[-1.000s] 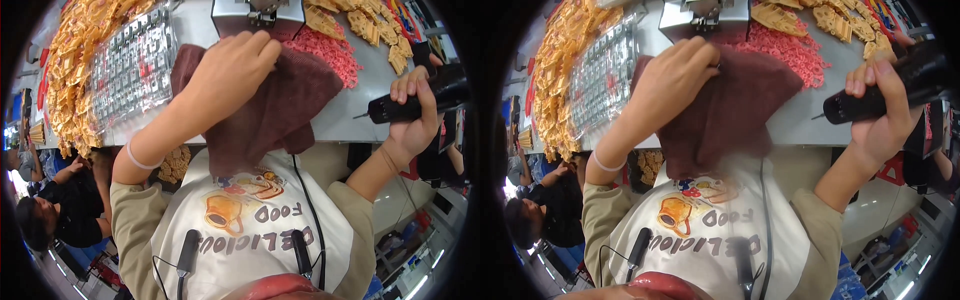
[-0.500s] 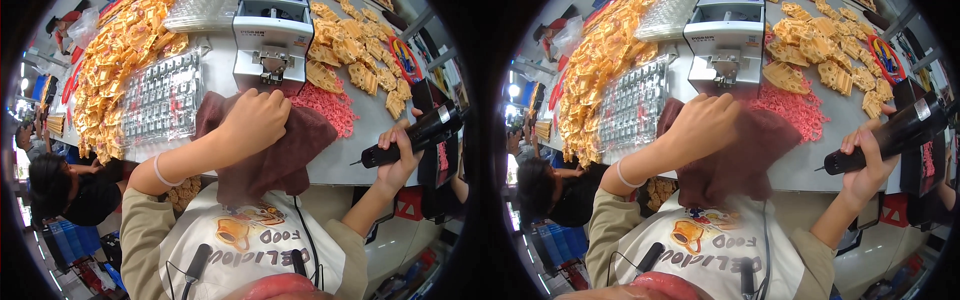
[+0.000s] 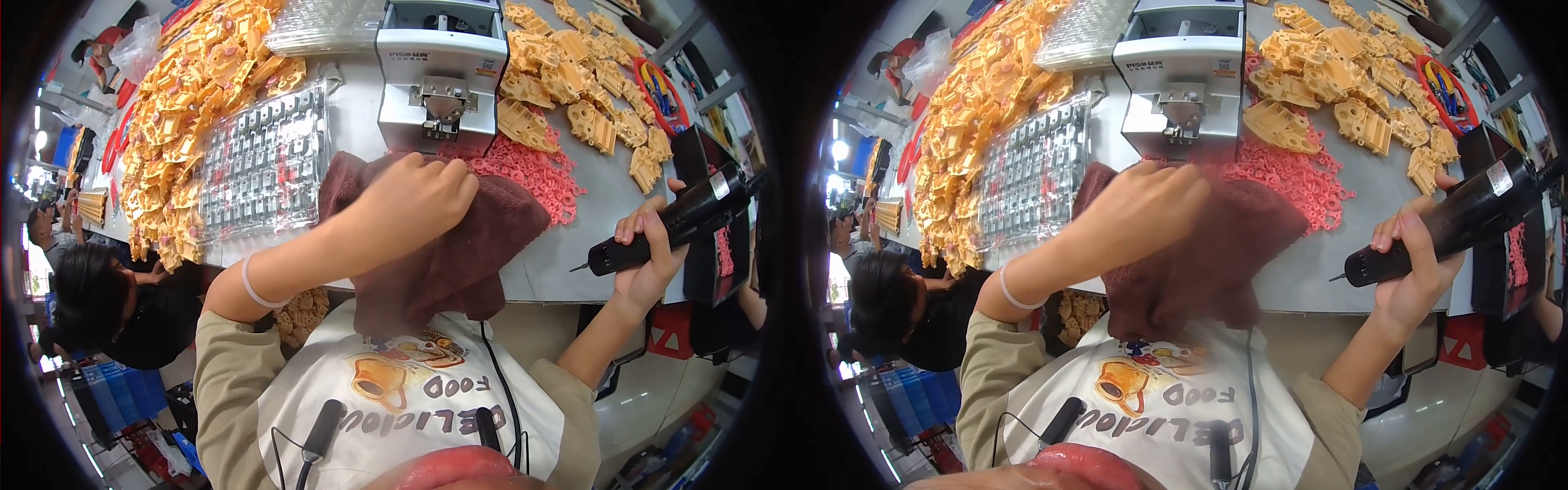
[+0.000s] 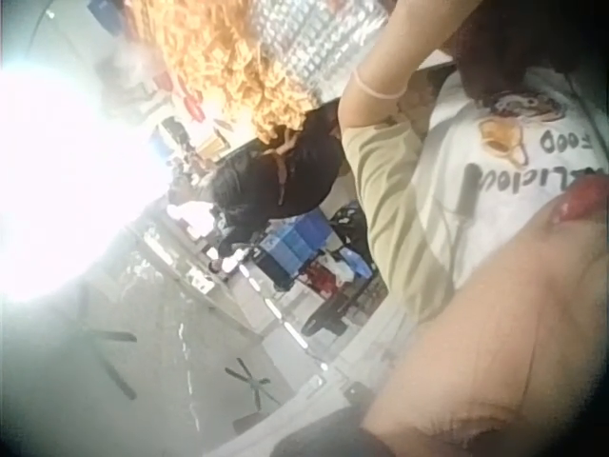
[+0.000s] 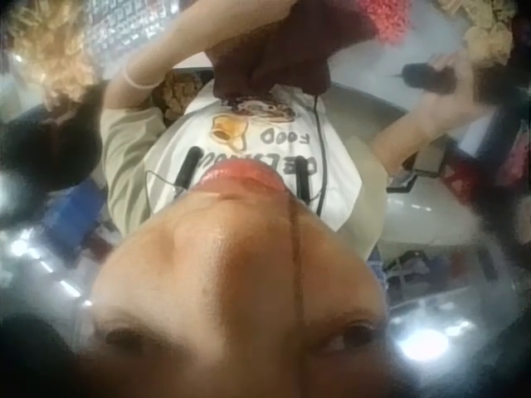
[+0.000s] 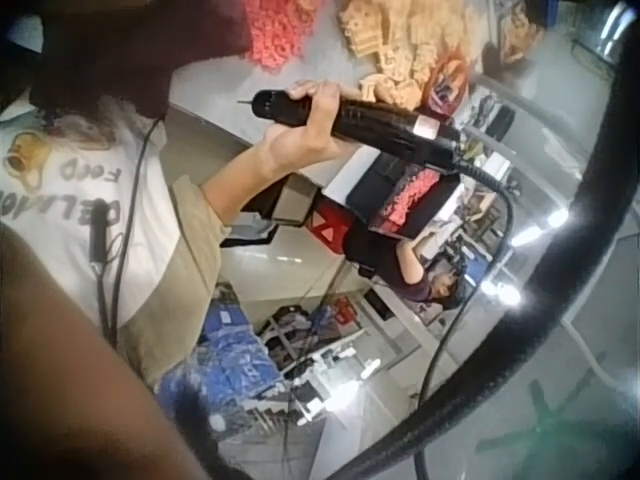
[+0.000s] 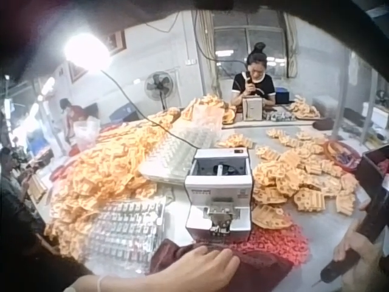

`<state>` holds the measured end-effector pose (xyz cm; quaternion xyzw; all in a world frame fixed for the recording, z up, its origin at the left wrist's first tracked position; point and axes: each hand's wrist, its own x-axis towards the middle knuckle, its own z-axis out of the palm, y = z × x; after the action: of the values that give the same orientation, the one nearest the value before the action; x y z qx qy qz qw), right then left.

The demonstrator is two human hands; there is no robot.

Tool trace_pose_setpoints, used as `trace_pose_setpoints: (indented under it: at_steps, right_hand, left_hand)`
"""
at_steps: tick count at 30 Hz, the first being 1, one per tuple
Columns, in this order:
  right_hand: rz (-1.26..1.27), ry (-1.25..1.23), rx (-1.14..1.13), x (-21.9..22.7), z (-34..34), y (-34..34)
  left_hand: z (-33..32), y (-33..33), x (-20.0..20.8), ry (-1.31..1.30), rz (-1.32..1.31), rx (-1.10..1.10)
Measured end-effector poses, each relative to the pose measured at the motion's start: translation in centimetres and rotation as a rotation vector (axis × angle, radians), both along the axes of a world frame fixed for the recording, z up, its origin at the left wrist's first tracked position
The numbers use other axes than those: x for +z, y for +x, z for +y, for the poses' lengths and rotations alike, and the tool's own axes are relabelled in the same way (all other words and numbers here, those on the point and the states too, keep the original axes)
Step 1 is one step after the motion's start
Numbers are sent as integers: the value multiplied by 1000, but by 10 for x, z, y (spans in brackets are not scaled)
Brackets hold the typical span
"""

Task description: Assembling small internal plastic components and gears into a toy housing using an electric screwdriver.

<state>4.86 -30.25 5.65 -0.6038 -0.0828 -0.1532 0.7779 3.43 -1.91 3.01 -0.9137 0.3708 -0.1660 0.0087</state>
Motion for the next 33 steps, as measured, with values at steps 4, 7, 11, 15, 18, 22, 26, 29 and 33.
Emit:
trace_pose_setpoints:
  at_steps: [4, 7, 11, 15, 18, 22, 26, 29, 33]
  right_hand:
    - [-1, -8, 6, 1, -7, -3]
    - [2, 1, -36, 7, -11, -10]
    - [-13, -19, 18, 4, -5, -5]
    - [15, -18, -10, 0, -16, -1]
    - [72, -168, -97, -9, -28, 11]
    - [207, -538, -295, -33, -52, 44]
    - [288, -917, -369, -63, -84, 83]
    - [191, -1224, -492, -84, -107, 95]
    - [82, -1455, -521, -90, -106, 91]
  left_hand:
    - [13, 29, 54, -500, -17, 159]
    - [25, 81, 101, -673, 167, 449]
    - [33, 86, 87, -447, 75, 555]
    - [37, 55, 87, -714, -48, 574]
    - [93, 25, 55, -714, -93, 636]
    - [207, -27, 23, -829, -26, 812]
    - [298, -72, 0, -697, -35, 1035]
    - [296, -51, -29, -714, 172, 1014]
    - [262, -16, -34, -371, 51, 638]
